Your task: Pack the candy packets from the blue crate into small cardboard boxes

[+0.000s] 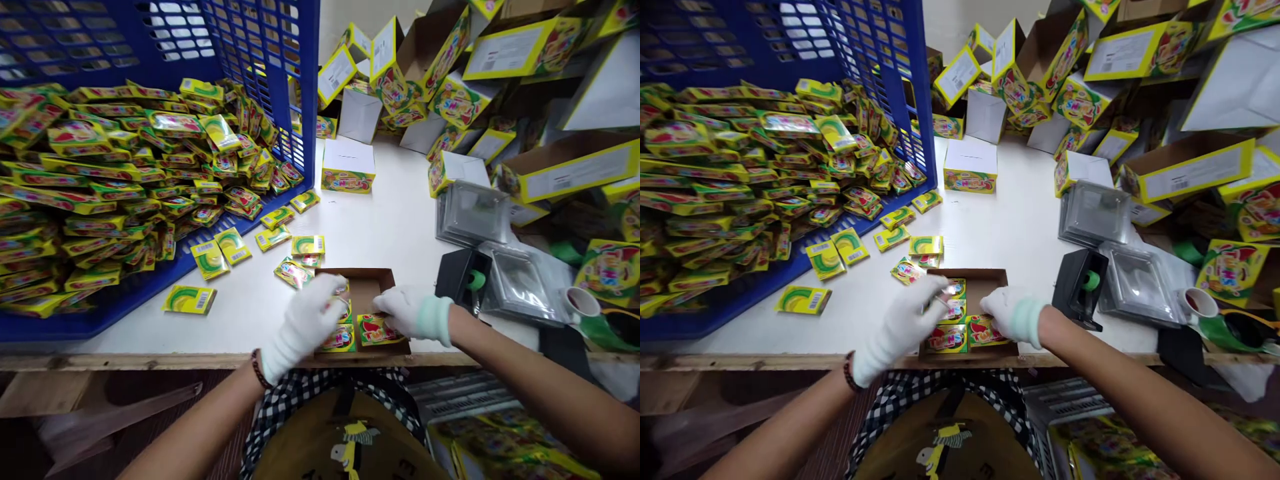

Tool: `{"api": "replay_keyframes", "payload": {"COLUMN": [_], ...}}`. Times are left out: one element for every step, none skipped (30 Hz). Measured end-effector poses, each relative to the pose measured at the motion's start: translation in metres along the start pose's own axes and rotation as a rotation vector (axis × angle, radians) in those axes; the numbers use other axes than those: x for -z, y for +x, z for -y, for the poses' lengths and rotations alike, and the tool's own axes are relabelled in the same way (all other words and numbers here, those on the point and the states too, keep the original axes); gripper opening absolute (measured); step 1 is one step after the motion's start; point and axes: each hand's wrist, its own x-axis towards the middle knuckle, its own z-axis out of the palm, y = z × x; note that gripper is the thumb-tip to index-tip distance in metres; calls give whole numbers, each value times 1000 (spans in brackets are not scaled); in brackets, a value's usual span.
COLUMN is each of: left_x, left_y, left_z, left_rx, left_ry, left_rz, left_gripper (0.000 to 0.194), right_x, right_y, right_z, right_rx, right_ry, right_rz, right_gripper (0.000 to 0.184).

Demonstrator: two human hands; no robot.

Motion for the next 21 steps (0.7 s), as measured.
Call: {"api": "replay_keyframes", "payload": {"left_x": [8, 17, 24, 30, 35, 37, 38, 38, 36, 35, 34, 33, 33, 34, 36, 38, 39, 41, 43, 43, 43], "left_y": [6, 13, 19, 24, 28, 30, 31, 32, 32, 31, 29, 27, 25, 21, 17, 12, 7, 1, -4, -9, -12], "left_z": [13, 28, 43, 58, 72, 84, 93, 101, 106, 110, 113, 115, 117, 118, 118, 118, 116, 113, 109, 103, 95], "left_rx": [0, 17, 30, 28, 11, -23, -61, -86, -92, -82, -60, -32, -6, 24, 63, 127, 216, 323, 437, 546, 639], "left_ry": [86, 188, 298, 388, 454, 507, 548, 582, 611, 638, 652, 658, 647, 605, 521, 385, 193, -44, -302, -544, -756], "left_rz": [-25, -11, 70, 175, 270, 354, 407, 429, 432, 433, 430, 427, 421, 404, 372, 314, 229, 131, 39, -28, -70], "left_gripper": [20, 19, 17, 17, 18, 22, 29, 36, 41, 41, 38, 35, 33, 35, 39, 43, 46, 47, 48, 49, 50], "right_x": [1, 1, 1, 1, -1, -3, -6, -11, -17, -24, -33, -42, -51, -60, -68, -75, -81, -84, -86, -85, -83], "right_y": [6, 13, 21, 29, 37, 44, 51, 57, 62, 66, 68, 70, 71, 70, 70, 69, 68, 67, 66, 64, 63], "right_z": [2, 5, 8, 11, 15, 18, 20, 22, 22, 21, 20, 17, 15, 13, 11, 10, 8, 7, 6, 5, 5], "right_rx": [-46, -76, -87, -88, -84, -81, -80, -81, -81, -79, -76, -74, -74, -76, -79, -83, -87, -90, -92, -93, -91], "right_ry": [-10, -22, -35, -45, -51, -53, -50, -46, -40, -33, -24, -14, -1, 12, 27, 42, 56, 66, 69, 77, 103], "right_rz": [75, 137, 184, 214, 237, 258, 276, 291, 302, 307, 302, 288, 267, 243, 218, 195, 176, 159, 149, 142, 129], "right_gripper": [28, 29, 31, 34, 39, 46, 52, 58, 61, 61, 60, 59, 59, 61, 63, 65, 66, 65, 65, 62, 58]}}
